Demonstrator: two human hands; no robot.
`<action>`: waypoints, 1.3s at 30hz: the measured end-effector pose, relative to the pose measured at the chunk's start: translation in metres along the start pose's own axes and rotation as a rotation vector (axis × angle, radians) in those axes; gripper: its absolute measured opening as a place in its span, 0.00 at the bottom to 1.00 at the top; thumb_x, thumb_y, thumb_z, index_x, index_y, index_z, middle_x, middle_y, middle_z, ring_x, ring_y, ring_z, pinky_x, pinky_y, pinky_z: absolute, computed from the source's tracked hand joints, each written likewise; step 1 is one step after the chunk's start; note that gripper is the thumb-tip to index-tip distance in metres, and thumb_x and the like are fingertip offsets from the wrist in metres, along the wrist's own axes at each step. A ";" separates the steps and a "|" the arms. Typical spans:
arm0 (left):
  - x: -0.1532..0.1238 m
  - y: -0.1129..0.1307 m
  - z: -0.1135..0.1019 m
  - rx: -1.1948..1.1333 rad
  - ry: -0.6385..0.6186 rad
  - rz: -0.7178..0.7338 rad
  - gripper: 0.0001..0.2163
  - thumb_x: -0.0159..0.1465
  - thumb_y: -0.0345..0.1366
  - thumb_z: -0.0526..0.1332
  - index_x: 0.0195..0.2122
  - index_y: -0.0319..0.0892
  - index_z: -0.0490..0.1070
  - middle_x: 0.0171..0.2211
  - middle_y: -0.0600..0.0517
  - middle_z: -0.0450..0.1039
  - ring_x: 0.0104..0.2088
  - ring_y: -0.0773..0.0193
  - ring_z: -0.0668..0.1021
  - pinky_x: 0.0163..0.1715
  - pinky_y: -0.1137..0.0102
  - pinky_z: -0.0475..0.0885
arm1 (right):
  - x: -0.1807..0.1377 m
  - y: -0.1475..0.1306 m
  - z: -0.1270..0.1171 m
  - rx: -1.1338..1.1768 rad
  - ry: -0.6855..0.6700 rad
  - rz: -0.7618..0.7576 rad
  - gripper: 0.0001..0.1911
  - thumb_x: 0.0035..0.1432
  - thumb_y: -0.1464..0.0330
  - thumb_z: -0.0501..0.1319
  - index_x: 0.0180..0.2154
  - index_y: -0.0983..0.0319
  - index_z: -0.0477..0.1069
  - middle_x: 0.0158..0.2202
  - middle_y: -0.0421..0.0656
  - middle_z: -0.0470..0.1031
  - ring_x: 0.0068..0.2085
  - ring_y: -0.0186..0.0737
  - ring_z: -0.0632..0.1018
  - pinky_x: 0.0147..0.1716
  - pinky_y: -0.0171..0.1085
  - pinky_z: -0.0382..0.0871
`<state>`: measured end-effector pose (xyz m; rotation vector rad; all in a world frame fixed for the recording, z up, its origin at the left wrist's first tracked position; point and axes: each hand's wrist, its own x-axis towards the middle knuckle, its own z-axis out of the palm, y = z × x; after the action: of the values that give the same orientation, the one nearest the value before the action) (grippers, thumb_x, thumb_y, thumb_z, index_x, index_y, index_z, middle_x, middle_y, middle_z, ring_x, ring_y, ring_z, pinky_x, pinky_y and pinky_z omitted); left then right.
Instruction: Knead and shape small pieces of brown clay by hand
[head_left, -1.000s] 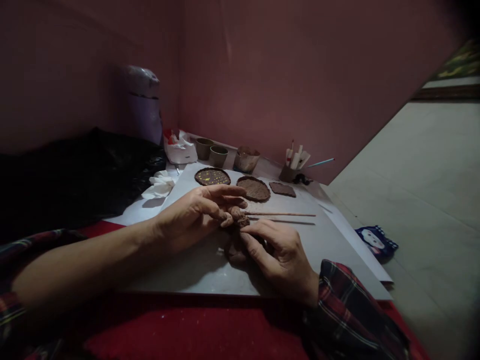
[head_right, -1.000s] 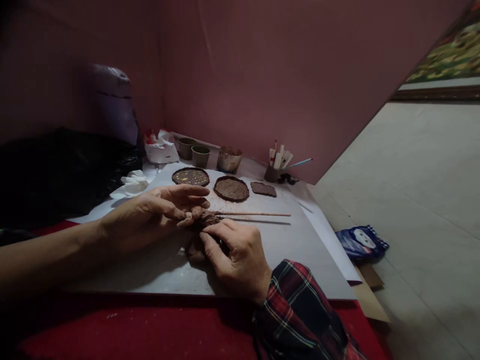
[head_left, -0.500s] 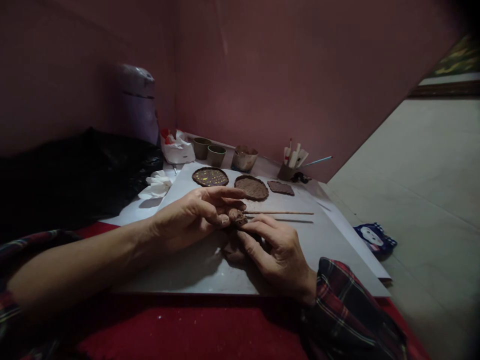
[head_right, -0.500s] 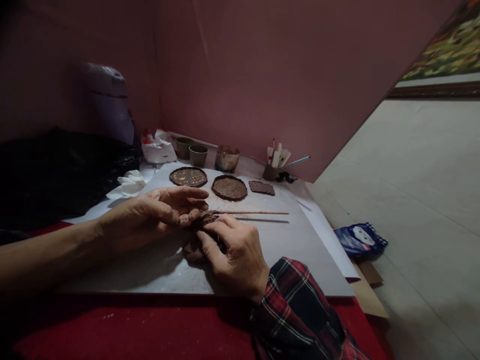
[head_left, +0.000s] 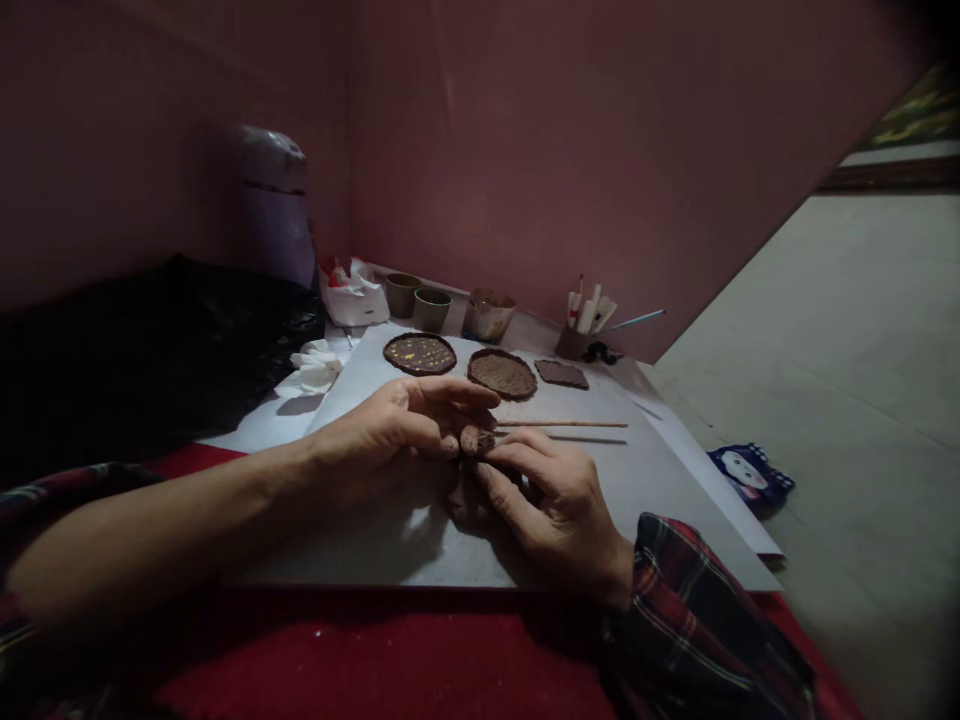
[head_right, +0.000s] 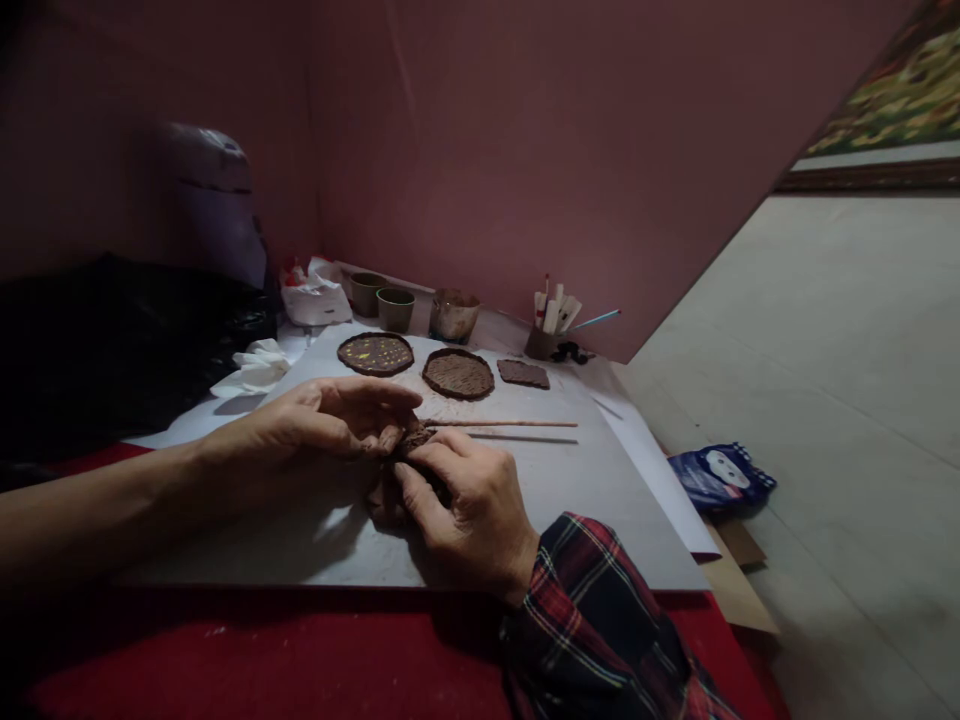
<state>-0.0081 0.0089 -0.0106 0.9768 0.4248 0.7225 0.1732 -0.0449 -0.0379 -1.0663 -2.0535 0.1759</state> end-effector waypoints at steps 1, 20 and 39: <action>0.000 0.000 0.001 0.004 -0.012 0.002 0.21 0.44 0.18 0.58 0.40 0.36 0.75 0.35 0.47 0.76 0.34 0.64 0.75 0.33 0.72 0.69 | 0.000 0.000 0.000 -0.001 -0.002 0.001 0.08 0.59 0.72 0.58 0.37 0.62 0.75 0.35 0.46 0.77 0.36 0.39 0.77 0.38 0.39 0.72; 0.000 -0.002 0.000 0.105 0.010 0.002 0.14 0.47 0.19 0.60 0.34 0.36 0.77 0.30 0.48 0.77 0.31 0.64 0.75 0.34 0.71 0.68 | 0.000 -0.001 -0.001 -0.012 -0.008 -0.002 0.08 0.59 0.72 0.57 0.36 0.64 0.75 0.33 0.46 0.76 0.34 0.39 0.76 0.35 0.38 0.71; 0.002 0.001 0.005 -0.107 -0.069 -0.020 0.11 0.63 0.31 0.52 0.26 0.38 0.69 0.24 0.50 0.64 0.24 0.65 0.67 0.31 0.70 0.64 | 0.002 -0.005 -0.003 -0.024 0.092 0.035 0.08 0.59 0.70 0.60 0.39 0.62 0.75 0.35 0.46 0.76 0.36 0.41 0.77 0.35 0.40 0.71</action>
<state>-0.0040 0.0077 -0.0077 0.8930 0.3316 0.6851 0.1715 -0.0476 -0.0321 -1.1057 -1.9599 0.1173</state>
